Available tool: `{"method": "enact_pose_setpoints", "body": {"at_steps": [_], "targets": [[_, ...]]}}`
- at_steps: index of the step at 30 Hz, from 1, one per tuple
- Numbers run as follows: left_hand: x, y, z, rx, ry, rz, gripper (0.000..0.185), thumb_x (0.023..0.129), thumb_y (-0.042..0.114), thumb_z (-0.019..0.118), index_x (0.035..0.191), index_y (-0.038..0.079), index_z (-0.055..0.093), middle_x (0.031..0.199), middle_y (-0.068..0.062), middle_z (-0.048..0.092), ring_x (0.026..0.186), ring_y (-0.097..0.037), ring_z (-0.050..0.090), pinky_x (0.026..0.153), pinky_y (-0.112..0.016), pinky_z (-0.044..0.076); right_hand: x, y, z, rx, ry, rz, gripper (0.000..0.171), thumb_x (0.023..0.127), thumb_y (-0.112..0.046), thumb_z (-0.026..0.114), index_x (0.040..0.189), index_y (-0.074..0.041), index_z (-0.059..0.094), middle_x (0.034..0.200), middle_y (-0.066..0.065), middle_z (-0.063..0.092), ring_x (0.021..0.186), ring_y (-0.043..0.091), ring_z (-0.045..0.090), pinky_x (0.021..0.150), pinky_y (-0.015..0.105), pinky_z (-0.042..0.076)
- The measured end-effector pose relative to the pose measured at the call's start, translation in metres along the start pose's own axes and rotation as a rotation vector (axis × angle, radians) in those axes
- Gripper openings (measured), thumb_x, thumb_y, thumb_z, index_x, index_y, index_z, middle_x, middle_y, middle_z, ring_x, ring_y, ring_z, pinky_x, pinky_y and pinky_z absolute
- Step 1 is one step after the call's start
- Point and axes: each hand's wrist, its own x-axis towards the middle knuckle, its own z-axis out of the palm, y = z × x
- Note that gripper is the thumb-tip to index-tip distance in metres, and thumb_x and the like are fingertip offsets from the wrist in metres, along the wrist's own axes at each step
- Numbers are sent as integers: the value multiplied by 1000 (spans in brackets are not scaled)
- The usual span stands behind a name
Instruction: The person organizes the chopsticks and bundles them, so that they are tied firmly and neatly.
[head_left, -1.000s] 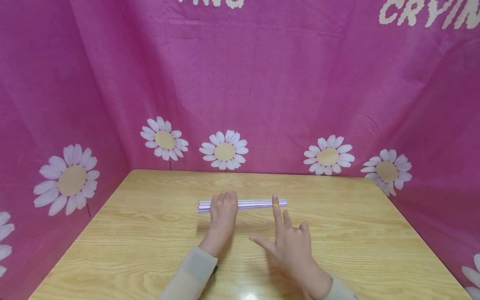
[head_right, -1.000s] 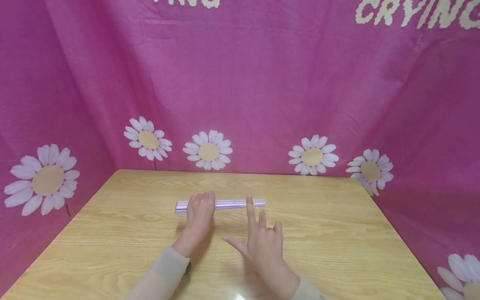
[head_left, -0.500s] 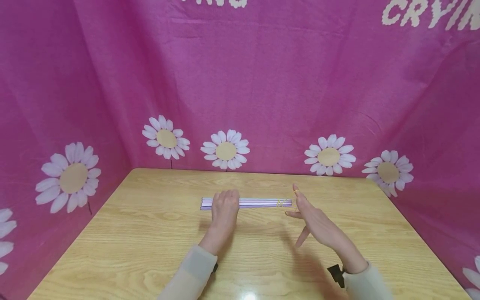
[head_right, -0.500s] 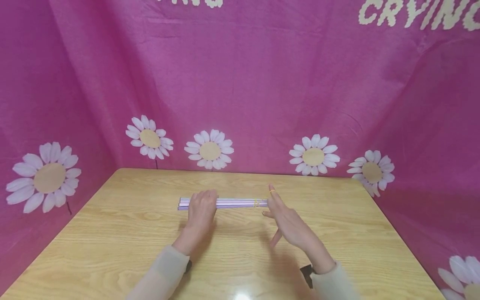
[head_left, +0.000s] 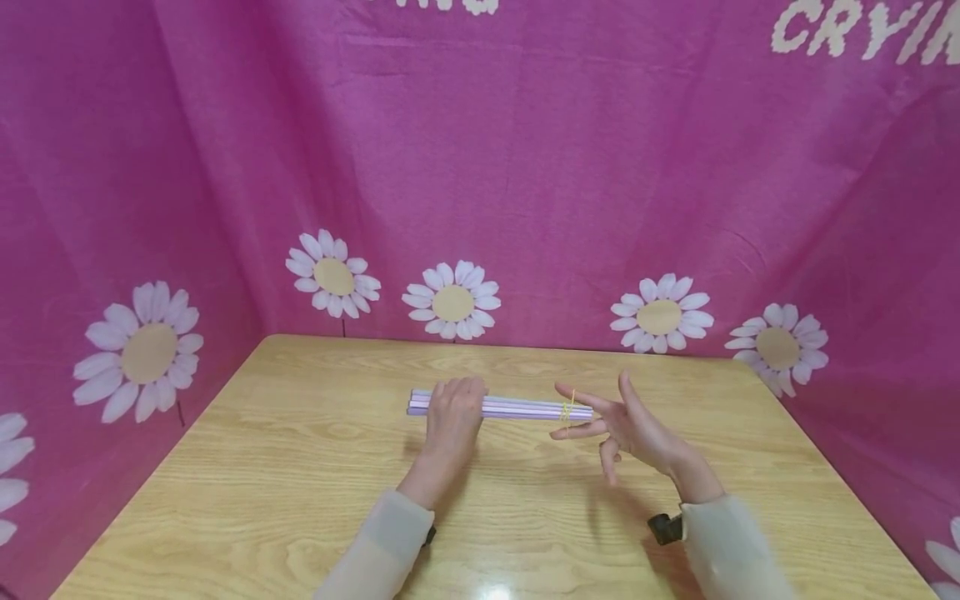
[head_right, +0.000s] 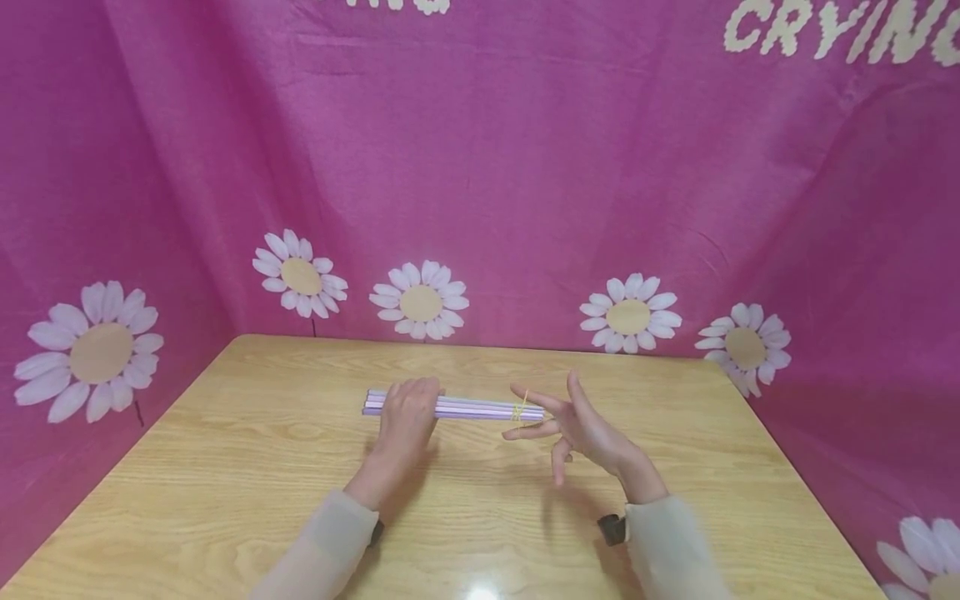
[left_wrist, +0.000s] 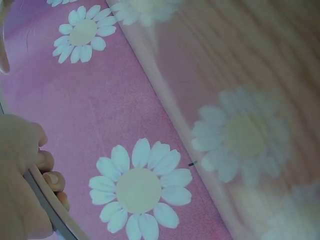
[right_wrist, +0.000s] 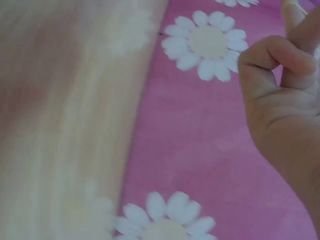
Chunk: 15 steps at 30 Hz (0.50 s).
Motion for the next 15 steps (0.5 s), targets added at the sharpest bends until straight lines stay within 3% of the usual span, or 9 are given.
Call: {"method": "enact_pose_setpoints", "body": {"at_steps": [2,4,6,7,9,11,13,15], "targets": [[1,0,0,16,7,-5,23,72,-3,72,82,13,57,68,3,60,64,-13,53,60,-21,26,6,8,1,54,-3,-15,86,89,-58,-24,158,-17,7,141,3,59,59,13,71,58,21,46],[1,-1,0,34,9,-13,28,67,-6,71,80,13,55,66,3,56,62,-13,48,61,-21,24,11,16,5,55,34,-19,89,91,-57,-21,157,-12,17,142,1,58,61,11,71,83,28,50],[1,-1,-1,67,9,-24,29,65,-7,70,78,13,53,64,3,53,60,-14,44,61,-22,23,14,23,10,9,88,-13,89,93,-56,-18,154,-6,25,147,6,52,63,12,71,104,42,41],[0,-2,-1,91,7,-29,29,65,-6,71,78,13,53,64,3,53,61,-14,44,61,-22,24,15,26,14,-34,124,3,88,95,-54,-16,152,-4,28,149,8,49,64,14,71,108,50,35],[0,-2,-1,137,-6,-32,29,67,-4,72,79,13,53,66,3,54,63,-14,46,61,-23,27,17,30,22,-132,192,46,81,100,-51,-10,151,-4,33,153,11,44,66,20,71,111,61,26],[-1,-3,-2,191,-23,-35,28,68,-1,74,81,13,54,68,3,56,65,-14,49,62,-23,30,18,33,30,-206,248,83,70,104,-48,0,150,-9,36,154,13,42,69,30,71,109,66,25],[-1,-4,-2,230,-43,-35,29,69,2,76,83,13,54,70,3,56,68,-14,51,64,-23,33,18,34,38,-275,289,124,57,106,-44,15,149,-14,39,140,20,56,76,35,70,110,65,28],[0,-4,-2,242,-61,-33,29,69,3,77,84,13,54,70,3,56,68,-14,52,64,-24,33,17,35,46,-319,310,145,49,106,-39,29,147,-16,42,135,22,59,77,37,70,110,60,31]]}}
